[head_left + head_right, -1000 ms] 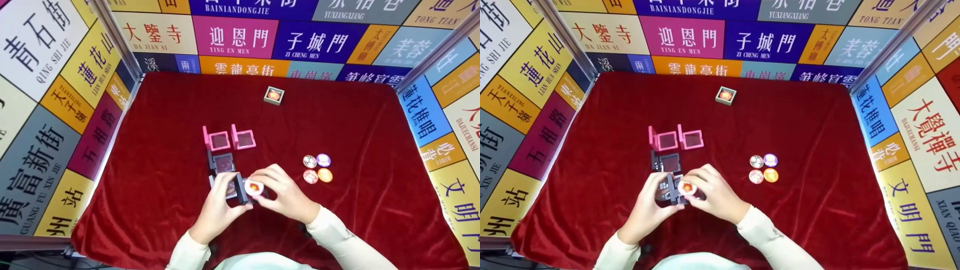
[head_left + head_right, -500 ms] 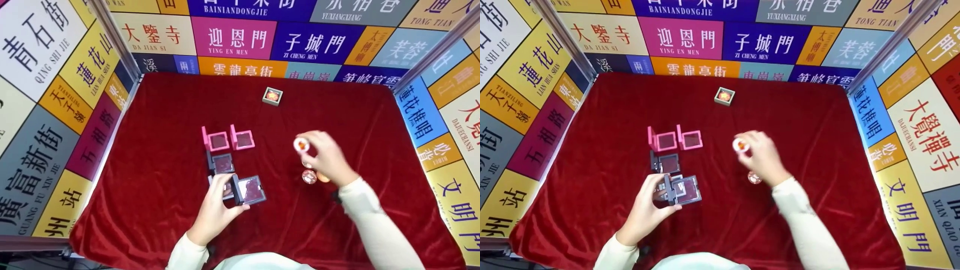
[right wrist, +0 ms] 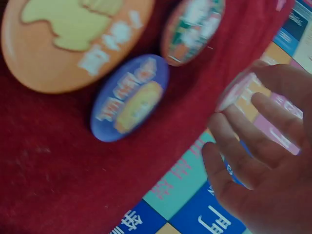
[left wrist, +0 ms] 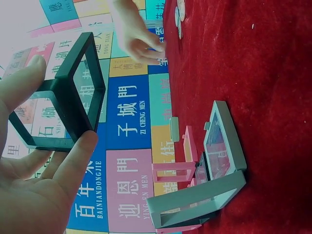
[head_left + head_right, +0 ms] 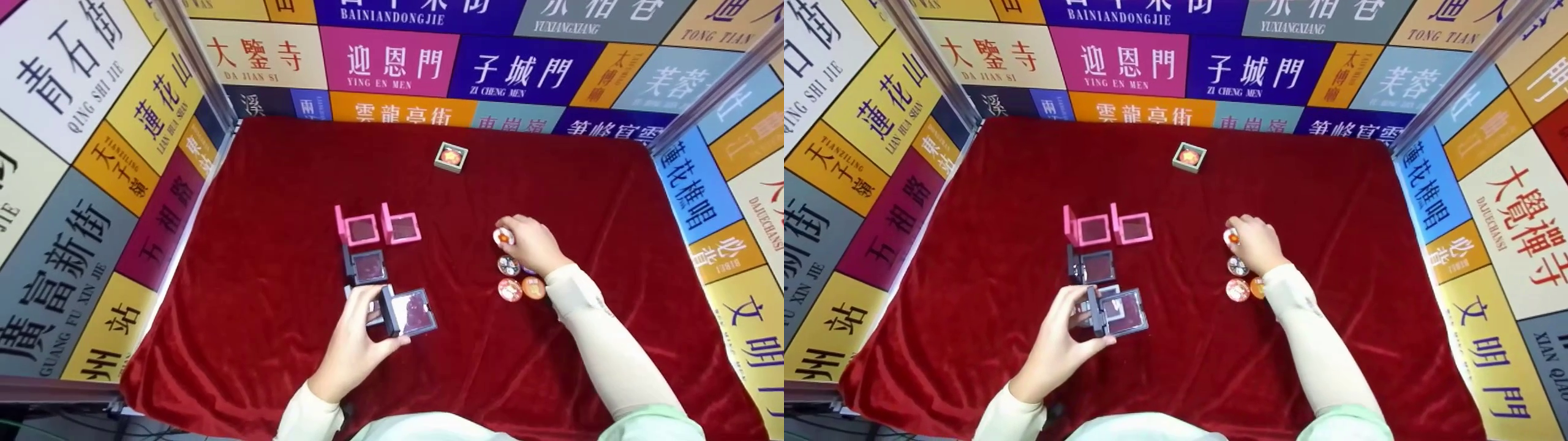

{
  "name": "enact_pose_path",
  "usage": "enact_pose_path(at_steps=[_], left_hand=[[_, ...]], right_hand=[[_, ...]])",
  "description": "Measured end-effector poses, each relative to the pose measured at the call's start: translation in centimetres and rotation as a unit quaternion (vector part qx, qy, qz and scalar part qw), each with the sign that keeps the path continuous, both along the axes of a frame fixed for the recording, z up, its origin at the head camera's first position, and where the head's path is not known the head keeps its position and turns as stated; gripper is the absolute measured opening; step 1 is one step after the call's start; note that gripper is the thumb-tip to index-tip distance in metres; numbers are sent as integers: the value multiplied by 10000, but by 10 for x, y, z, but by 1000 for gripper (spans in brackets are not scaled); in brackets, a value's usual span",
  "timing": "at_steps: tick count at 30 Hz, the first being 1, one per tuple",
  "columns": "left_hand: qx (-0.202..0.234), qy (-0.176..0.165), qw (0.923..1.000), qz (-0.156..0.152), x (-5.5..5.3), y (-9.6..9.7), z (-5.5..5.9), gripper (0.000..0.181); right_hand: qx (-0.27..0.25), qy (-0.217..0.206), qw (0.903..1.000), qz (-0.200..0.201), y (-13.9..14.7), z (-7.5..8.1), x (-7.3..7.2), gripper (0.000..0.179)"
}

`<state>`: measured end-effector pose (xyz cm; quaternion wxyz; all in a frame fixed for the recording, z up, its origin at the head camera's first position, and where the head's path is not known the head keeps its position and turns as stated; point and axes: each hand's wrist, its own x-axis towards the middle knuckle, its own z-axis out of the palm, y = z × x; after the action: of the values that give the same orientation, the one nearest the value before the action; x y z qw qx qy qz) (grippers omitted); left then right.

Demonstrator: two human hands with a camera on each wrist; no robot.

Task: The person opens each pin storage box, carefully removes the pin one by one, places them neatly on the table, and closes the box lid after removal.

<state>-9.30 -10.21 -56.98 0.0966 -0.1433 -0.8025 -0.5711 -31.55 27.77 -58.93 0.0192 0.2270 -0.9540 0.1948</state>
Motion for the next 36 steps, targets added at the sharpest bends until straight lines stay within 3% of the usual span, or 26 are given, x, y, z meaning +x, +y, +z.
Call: enact_pose_path(at_steps=[5,11,14,16,18,20,23,26,28,30,33,36], left_hand=[[45,-8,10000,51,1,-2,-3,93],[1,66,9999,130,-1,-2,-4,92],[-11,86,9999,148,-1,-1,-5,92],[-10,72,9999,129,-2,0,-5,92],[-46,86,9999,111,-3,0,-6,92],[-59,131,9999,78,-4,1,-6,91],[-118,261,9996,24,-6,3,-5,92],[-269,403,9988,-7,-6,6,-4,93],[-378,475,9982,-11,-5,6,-5,95],[-449,565,9974,30,-4,3,-5,97],[-301,759,9964,245,5,-10,-8,94],[-208,931,9924,774,18,-32,-17,79]], right_hand=[[307,-299,9991,-42,2,-10,-2,37],[396,-331,9987,33,1,-12,-4,37],[72,19,9999,106,-7,-5,3,34],[-542,250,9979,264,-23,4,15,32],[-1276,281,9883,787,-47,16,34,33],[-1717,223,9710,1650,-76,29,59,42],[-1430,159,9447,2947,-112,44,96,62],[-862,395,9307,3533,-134,50,121,67],[-709,392,9314,3549,-140,51,128,62],[-671,285,9365,3429,-142,48,125,56],[-549,90,9518,3017,-142,37,106,54],[-319,-30,9690,2449,-140,21,78,52]])
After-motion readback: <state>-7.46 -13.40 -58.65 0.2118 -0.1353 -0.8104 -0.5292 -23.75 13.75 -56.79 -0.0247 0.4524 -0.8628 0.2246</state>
